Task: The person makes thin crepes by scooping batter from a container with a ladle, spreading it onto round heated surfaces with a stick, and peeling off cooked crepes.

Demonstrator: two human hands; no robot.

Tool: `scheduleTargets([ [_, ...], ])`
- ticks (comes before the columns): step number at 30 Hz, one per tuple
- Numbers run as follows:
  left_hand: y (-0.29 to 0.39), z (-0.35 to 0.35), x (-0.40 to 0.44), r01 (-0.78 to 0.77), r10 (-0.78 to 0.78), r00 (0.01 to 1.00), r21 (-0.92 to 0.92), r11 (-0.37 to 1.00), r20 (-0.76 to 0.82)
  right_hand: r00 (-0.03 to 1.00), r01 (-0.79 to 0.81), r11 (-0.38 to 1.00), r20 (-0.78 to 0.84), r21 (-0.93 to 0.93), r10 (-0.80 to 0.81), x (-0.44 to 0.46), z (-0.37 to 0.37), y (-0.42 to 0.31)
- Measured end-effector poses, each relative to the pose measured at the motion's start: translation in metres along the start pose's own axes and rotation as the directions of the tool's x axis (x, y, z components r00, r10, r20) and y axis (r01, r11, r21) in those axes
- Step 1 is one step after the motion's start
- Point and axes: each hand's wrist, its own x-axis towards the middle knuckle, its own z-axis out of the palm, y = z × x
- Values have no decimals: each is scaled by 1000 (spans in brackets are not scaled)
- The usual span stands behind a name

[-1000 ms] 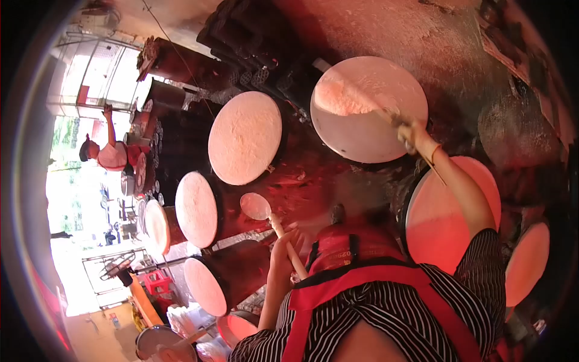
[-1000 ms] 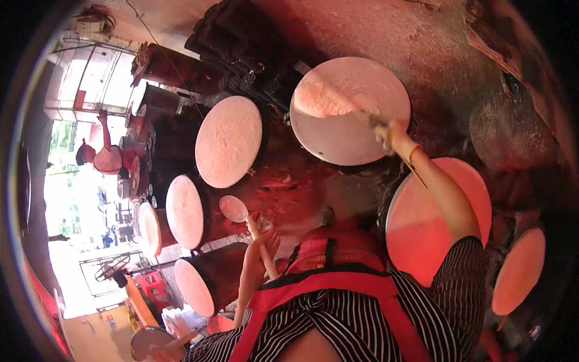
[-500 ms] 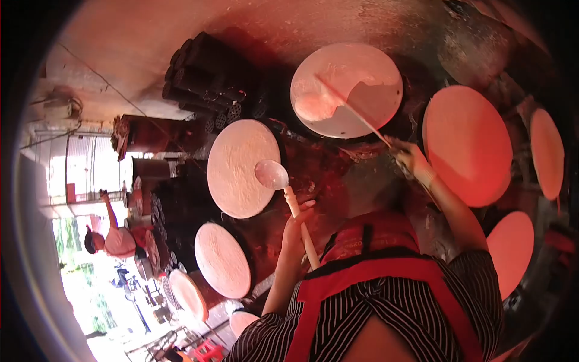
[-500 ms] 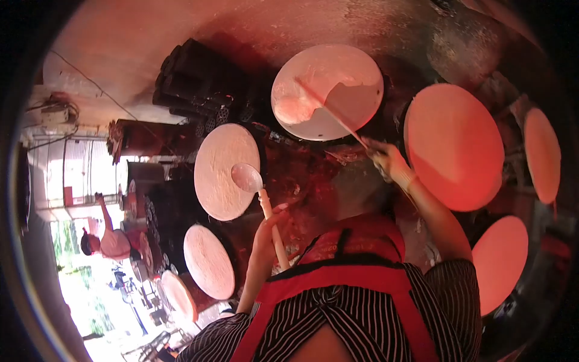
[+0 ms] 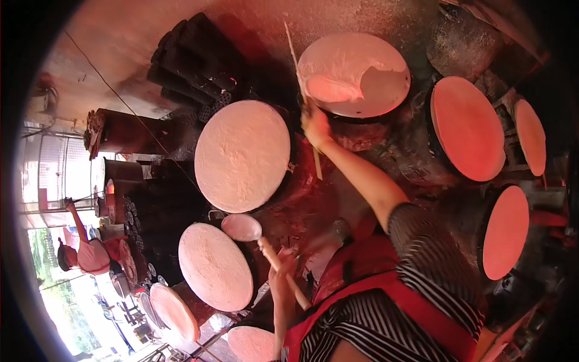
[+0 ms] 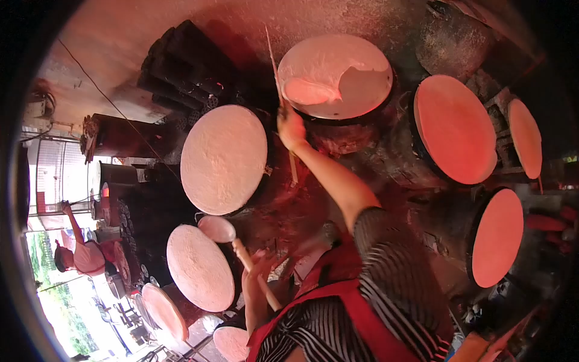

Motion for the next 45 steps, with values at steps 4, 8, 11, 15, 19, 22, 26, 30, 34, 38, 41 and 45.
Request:
scheduleTargets([
  [4,-5,-27,-13,-24,24,996,0,1000,-83,953,-139,989,-280,-55,119,10,48,-22],
  [8,0,-23,-18,-1,1,999,-10,1000,41,940,-115,931,-266,347,215,-40,39,40],
  [11,9,3,-10,16,-15,997,-13,1000,82,909,-284,870,-176,403,378,-92,-16,28],
  [15,24,34,-18,64,-69,992,45,997,107,901,-360,786,-31,502,433,-126,-105,-19],
  [19,8,26,-8,60,-73,981,78,995,180,897,-303,747,-87,592,433,-84,-122,-29],
  [22,0,34,-6,28,-42,978,71,997,204,862,-436,492,192,753,470,-78,-95,-54],
  [26,0,52,-8,27,-43,977,78,997,210,848,-504,795,367,337,382,-112,-117,-32],
  [30,-4,78,-12,9,-27,972,82,997,232,794,-608,678,321,414,516,-98,-231,-9],
  [34,-10,116,-20,-34,9,968,94,995,252,869,-492,688,249,534,428,-53,-255,-16],
  [38,-20,165,-23,-99,61,962,132,986,266,785,-546,790,501,281,364,-74,-249,-32],
  [41,-28,195,-26,-75,47,970,111,991,238,603,-739,635,644,227,471,-62,-323,16],
  [45,-30,233,-44,-83,34,976,223,971,217,795,-551,799,440,239,416,0,-386,19],
])
